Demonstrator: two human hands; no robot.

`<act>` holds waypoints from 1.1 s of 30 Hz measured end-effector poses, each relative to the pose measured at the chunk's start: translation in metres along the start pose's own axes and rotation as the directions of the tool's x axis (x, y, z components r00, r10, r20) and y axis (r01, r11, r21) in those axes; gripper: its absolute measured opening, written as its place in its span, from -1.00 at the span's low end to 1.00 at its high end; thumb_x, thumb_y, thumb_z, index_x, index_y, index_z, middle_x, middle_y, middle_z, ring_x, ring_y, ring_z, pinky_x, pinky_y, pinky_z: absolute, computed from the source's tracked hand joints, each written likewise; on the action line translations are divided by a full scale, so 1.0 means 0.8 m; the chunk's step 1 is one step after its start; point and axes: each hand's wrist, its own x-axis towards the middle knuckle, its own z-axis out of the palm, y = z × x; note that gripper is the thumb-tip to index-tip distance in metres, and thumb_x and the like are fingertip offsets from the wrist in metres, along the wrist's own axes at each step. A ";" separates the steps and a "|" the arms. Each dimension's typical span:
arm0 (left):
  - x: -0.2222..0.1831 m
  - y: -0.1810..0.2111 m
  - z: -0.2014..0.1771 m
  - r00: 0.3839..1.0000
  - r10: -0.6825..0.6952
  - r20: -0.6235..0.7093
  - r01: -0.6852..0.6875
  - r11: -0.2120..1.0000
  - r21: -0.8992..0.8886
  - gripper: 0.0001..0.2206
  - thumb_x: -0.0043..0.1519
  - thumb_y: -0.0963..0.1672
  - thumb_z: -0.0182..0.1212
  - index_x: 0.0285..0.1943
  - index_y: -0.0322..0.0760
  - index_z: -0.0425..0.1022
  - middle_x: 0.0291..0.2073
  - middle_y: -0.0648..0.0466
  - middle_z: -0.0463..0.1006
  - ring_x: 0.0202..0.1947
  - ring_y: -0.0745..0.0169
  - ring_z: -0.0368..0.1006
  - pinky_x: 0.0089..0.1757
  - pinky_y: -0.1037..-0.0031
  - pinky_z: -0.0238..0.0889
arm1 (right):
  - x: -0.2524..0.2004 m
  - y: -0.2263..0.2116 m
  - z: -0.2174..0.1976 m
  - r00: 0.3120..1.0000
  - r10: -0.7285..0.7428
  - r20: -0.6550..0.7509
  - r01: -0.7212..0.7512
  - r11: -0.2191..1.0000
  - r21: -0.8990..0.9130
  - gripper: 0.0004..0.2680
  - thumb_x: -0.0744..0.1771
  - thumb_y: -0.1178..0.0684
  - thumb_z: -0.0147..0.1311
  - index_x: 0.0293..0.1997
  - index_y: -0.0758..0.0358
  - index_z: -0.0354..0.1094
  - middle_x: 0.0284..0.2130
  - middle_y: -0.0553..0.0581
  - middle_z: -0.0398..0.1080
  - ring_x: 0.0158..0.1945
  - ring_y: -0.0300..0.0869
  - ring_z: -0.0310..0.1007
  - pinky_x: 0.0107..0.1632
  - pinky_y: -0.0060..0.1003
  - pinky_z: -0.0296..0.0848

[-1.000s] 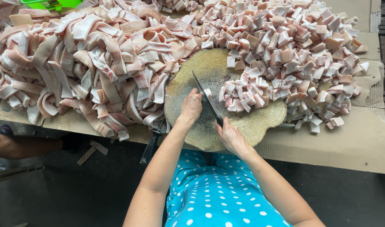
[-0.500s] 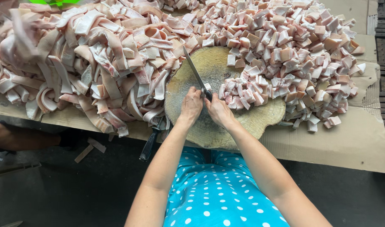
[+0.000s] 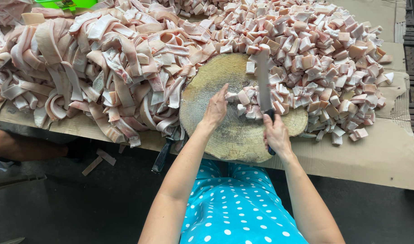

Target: The person cuts strips of raw pork skin into small cubes using a knife on a circular wooden cutting board, moving pieces from a pile on the left to the right after cutting.

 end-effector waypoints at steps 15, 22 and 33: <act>0.124 -0.178 -0.106 0.999 -0.016 0.046 -0.013 0.818 0.575 -0.61 0.14 -0.20 0.00 0.17 -0.26 0.46 0.04 -0.15 0.58 0.07 -0.26 0.37 0.07 0.07 0.24 | -0.029 0.017 0.071 0.970 -0.210 0.120 0.241 0.804 -0.543 -0.65 0.40 -0.30 -0.13 -0.02 0.21 0.31 -0.56 0.36 0.48 -0.39 0.28 0.54 -0.27 0.17 0.45; 0.135 -0.112 -0.165 1.000 0.018 0.020 -0.026 0.875 0.483 -0.70 0.35 0.00 0.06 -0.13 -0.29 0.57 -0.27 -0.19 0.62 -0.27 -0.21 0.53 -0.25 0.03 0.40 | -0.022 0.030 0.022 0.992 -0.123 -0.022 0.093 0.842 -0.531 -0.67 0.39 -0.28 -0.13 -0.04 0.21 0.30 -0.54 0.42 0.49 -0.35 0.30 0.58 -0.28 0.18 0.47; 0.003 -0.045 -0.076 0.857 -0.488 0.168 0.384 0.820 0.424 -0.58 0.22 0.07 0.18 -0.32 -0.39 0.63 -0.27 -0.40 0.56 -0.20 -0.43 0.52 -0.12 -0.03 0.39 | -0.049 0.011 0.021 0.997 0.072 0.017 -0.062 0.938 -0.341 -0.68 0.41 -0.24 -0.13 -0.10 0.27 0.27 -0.53 0.47 0.46 -0.41 0.35 0.60 -0.34 0.18 0.50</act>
